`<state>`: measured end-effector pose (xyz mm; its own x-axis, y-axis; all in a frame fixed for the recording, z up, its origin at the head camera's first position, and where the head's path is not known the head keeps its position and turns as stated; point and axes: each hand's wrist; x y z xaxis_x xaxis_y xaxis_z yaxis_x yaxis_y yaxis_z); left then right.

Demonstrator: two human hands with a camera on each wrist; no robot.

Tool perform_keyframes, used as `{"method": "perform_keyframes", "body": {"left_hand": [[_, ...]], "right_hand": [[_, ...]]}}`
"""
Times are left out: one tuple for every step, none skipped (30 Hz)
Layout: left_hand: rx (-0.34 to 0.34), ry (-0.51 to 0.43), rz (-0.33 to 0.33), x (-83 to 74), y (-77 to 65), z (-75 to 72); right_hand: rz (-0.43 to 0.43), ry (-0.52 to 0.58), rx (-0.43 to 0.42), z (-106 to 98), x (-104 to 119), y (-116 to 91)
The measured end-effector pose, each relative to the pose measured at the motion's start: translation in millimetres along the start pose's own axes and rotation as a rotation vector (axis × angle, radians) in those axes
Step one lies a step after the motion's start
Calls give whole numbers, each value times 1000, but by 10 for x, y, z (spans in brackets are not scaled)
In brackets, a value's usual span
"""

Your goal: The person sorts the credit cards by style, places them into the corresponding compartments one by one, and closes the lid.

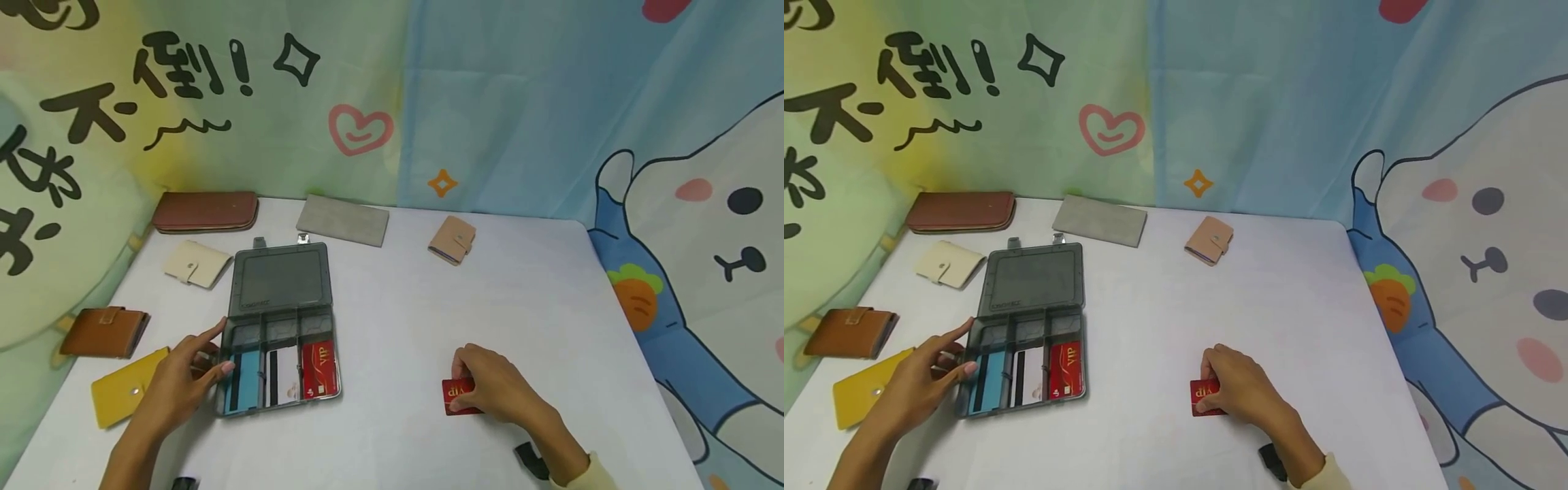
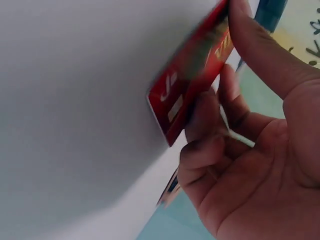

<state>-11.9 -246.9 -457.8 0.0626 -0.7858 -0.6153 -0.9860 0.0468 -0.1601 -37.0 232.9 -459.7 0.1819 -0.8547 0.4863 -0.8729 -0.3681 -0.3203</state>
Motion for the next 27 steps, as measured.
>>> {"method": "perform_keyframes", "body": {"left_hand": [[0,0,1,0,3,3],[0,-3,4,-1,6,5],[1,-3,6,-2,9,8],[1,-3,6,-4,11,10],[4,-4,6,-5,12,11],[4,-6,8,-5,12,11],[4,-7,11,-5,12,10],[2,-7,14,-3,11,8],[0,-5,15,-1,8,6],[-3,-3,16,2,4,3],[-7,0,17,6,0,1],[-11,2,16,10,-5,-1],[-13,6,14,13,-9,-2],[-15,8,11,15,-13,-3],[-16,11,8,17,-15,-3],[-17,11,8,19,-17,-2],[-17,11,7,20,-16,0],[-16,8,8,20,-14,1],[-16,6,11,20,-12,2],[-16,6,11,20,-8,3],[-16,6,12,20,-5,4],[-15,4,14,19,-2,4],[-14,5,14,18,0,4],[-13,3,15,18,1,4],[-11,4,14,17,1,3],[-11,6,12,15,-1,1],[-11,6,8,15,-4,0]], "right_hand": [[-23,21,20,9,37,13],[-55,45,44,19,80,29],[-93,73,70,26,126,47],[-134,106,99,30,183,71],[-176,146,129,31,243,96],[-219,194,157,35,307,126],[-261,240,182,38,375,161],[-290,294,207,37,451,196],[-316,350,227,37,529,235],[-333,407,243,36,611,278],[-344,463,251,43,689,323],[-349,514,252,54,765,372],[-348,559,247,63,844,424],[-337,603,236,76,921,476],[-329,633,218,95,993,530],[-321,656,196,119,1058,584],[-311,671,174,150,1117,639],[-303,680,150,181,1172,691],[-295,681,128,215,1225,740],[-284,674,105,254,1270,785],[-282,652,78,296,1310,826],[-286,623,48,337,1347,862],[-288,585,14,373,1383,892],[-295,531,-26,407,1418,918],[-306,469,-64,436,1452,939],[-321,394,-105,463,1483,958],[-336,315,-144,482,1513,970]]}}
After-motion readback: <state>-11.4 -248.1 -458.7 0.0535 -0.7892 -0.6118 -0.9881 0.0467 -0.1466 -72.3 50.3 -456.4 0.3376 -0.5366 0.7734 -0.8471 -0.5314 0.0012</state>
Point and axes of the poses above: each hand's wrist, its own y-axis towards the middle knuckle, its own z-axis out of the palm, x = y × z, and after that the axes turned 4 degrees about x, right-handed
